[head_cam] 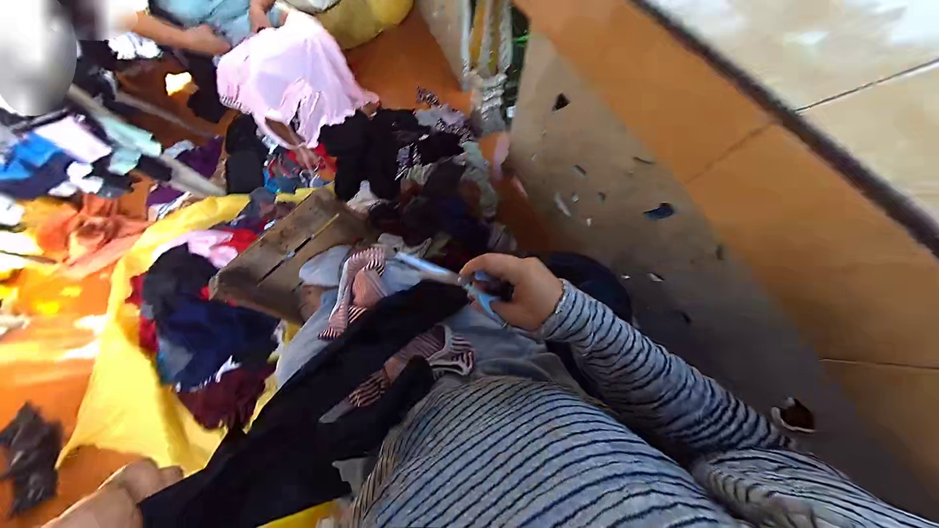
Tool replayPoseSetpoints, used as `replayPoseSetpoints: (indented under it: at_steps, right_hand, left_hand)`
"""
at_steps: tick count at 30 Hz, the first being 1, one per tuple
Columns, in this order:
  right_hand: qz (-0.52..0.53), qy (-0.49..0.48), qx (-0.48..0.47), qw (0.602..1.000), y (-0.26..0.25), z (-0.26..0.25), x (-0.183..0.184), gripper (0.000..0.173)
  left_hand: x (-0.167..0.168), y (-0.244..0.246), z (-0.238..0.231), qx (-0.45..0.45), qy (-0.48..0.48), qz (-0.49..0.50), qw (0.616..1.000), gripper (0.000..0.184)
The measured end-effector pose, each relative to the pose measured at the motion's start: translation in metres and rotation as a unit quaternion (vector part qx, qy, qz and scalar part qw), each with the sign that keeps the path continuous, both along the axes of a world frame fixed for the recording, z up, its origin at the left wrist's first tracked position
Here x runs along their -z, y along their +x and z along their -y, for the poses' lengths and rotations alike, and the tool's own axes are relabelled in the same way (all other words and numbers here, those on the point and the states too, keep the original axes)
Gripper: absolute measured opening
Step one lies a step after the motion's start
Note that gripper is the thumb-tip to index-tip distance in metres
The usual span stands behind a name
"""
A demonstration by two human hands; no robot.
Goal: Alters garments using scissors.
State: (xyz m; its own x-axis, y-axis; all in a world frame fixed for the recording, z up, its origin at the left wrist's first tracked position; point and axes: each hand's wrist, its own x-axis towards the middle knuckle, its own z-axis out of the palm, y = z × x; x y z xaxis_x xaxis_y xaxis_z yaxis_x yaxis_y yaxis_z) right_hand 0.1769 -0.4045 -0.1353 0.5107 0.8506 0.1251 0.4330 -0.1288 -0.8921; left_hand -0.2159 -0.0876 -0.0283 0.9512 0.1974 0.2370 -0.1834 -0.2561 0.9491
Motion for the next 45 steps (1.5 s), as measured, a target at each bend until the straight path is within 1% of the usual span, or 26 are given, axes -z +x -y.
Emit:
replayPoseSetpoints:
  at_steps: [2, 4, 7, 11, 14, 16, 18, 21, 22, 23, 24, 25, 26, 27, 29, 30, 31, 33, 34, 36, 39, 41, 42, 43, 44, 45]
  right_hand:
    - [-0.037, 0.008, 0.054, 0.998, 0.0, -0.011, 0.019, 0.04]
    - [-0.066, -0.02, 0.096, 0.993, 0.007, -0.019, 0.029, 0.044]
    - [-0.076, -0.089, 0.103, 0.988, 0.019, -0.03, 0.043, 0.047]
    - [-0.106, -0.139, 0.04, 0.984, 0.021, -0.04, 0.062, 0.048]
    - [-0.148, -0.121, 0.048, 0.98, 0.011, -0.042, 0.069, 0.048]
    - [-0.128, -0.089, 0.084, 0.984, 0.004, -0.047, 0.073, 0.047]
    - [-0.058, -0.074, 0.087, 0.992, 0.008, -0.056, 0.079, 0.049]
    - [0.005, -0.153, -0.002, 0.988, 0.021, -0.075, 0.078, 0.054]
    - [0.016, -0.167, -0.025, 0.986, 0.022, -0.081, 0.085, 0.051]
    - [0.014, -0.175, -0.042, 0.984, 0.022, -0.085, 0.089, 0.047]
    - [0.001, -0.17, -0.046, 0.984, 0.022, -0.088, 0.092, 0.045]
    - [-0.024, -0.152, -0.043, 0.987, 0.023, -0.088, 0.091, 0.044]
    - [-0.057, -0.116, -0.032, 0.991, 0.025, -0.088, 0.088, 0.044]
    - [-0.108, -0.079, -0.017, 0.991, 0.027, -0.086, 0.08, 0.044]
    - [-0.196, 0.01, 0.038, 0.98, 0.031, -0.081, 0.068, 0.045]
    - [-0.235, 0.051, 0.069, 0.968, 0.035, -0.08, 0.064, 0.042]
    - [-0.276, 0.088, 0.096, 0.952, 0.041, -0.081, 0.06, 0.038]
    - [-0.34, 0.131, 0.127, 0.923, 0.052, -0.082, 0.047, 0.034]
    - [-0.351, 0.141, 0.135, 0.916, 0.057, -0.084, 0.039, 0.034]
    - [-0.343, 0.156, 0.134, 0.917, 0.066, -0.089, 0.027, 0.035]
    - [-0.343, 0.166, 0.124, 0.916, 0.071, -0.099, 0.006, 0.035]
    - [-0.352, 0.169, 0.121, 0.913, 0.07, -0.106, -0.007, 0.034]
    - [-0.355, 0.17, 0.118, 0.912, 0.068, -0.11, -0.012, 0.034]
    - [-0.354, 0.173, 0.113, 0.912, 0.067, -0.112, -0.013, 0.034]
    - [-0.347, 0.173, 0.105, 0.916, 0.066, -0.113, -0.013, 0.034]
    - [-0.328, 0.168, 0.094, 0.925, 0.066, -0.111, -0.01, 0.035]
  left_hand:
    - [0.004, -0.016, 0.028, -0.074, -0.007, -0.065, 0.995, 0.019]
    - [0.018, -0.04, 0.043, -0.139, -0.016, -0.108, 0.984, 0.023]
    - [0.033, -0.072, 0.054, -0.193, -0.017, -0.121, 0.974, 0.029]
    - [0.03, -0.081, 0.065, -0.196, -0.053, -0.123, 0.971, 0.035]
    - [0.025, -0.073, 0.067, -0.134, -0.065, -0.2, 0.968, 0.033]
    - [0.027, -0.054, 0.066, -0.089, -0.037, -0.285, 0.954, 0.043]
    - [0.04, -0.018, 0.071, -0.108, 0.034, -0.342, 0.933, 0.053]
    - [0.075, 0.052, 0.082, -0.154, 0.156, -0.336, 0.916, 0.058]
    - [0.087, 0.072, 0.085, -0.159, 0.186, -0.321, 0.915, 0.062]
    - [0.098, 0.089, 0.088, -0.161, 0.212, -0.313, 0.912, 0.073]
    - [0.108, 0.103, 0.091, -0.163, 0.242, -0.316, 0.903, 0.088]
    - [0.116, 0.114, 0.095, -0.164, 0.267, -0.338, 0.887, 0.101]
    - [0.123, 0.122, 0.097, -0.169, 0.288, -0.37, 0.867, 0.109]
    - [0.129, 0.128, 0.098, -0.178, 0.304, -0.4, 0.846, 0.112]
    - [0.137, 0.13, 0.093, -0.2, 0.313, -0.446, 0.814, 0.109]
    - [0.138, 0.13, 0.087, -0.205, 0.303, -0.456, 0.812, 0.105]
    - [0.136, 0.129, 0.081, -0.206, 0.284, -0.451, 0.821, 0.095]
    - [0.126, 0.129, 0.07, -0.194, 0.211, -0.422, 0.86, 0.052]
    - [0.125, 0.128, 0.064, -0.192, 0.179, -0.396, 0.88, 0.035]
    - [0.124, 0.125, 0.054, -0.212, 0.127, -0.328, 0.912, 0.022]
    - [0.116, 0.126, 0.046, -0.24, 0.023, -0.271, 0.932, 0.016]
    - [0.114, 0.128, 0.045, -0.249, -0.006, -0.254, 0.935, 0.016]
    - [0.116, 0.126, 0.044, -0.241, 0.018, -0.262, 0.935, 0.019]
    - [0.116, 0.123, 0.045, -0.21, 0.07, -0.295, 0.929, 0.024]
    - [0.112, 0.119, 0.048, -0.145, 0.125, -0.354, 0.915, 0.034]
    - [0.103, 0.117, 0.054, -0.05, 0.163, -0.426, 0.889, 0.044]
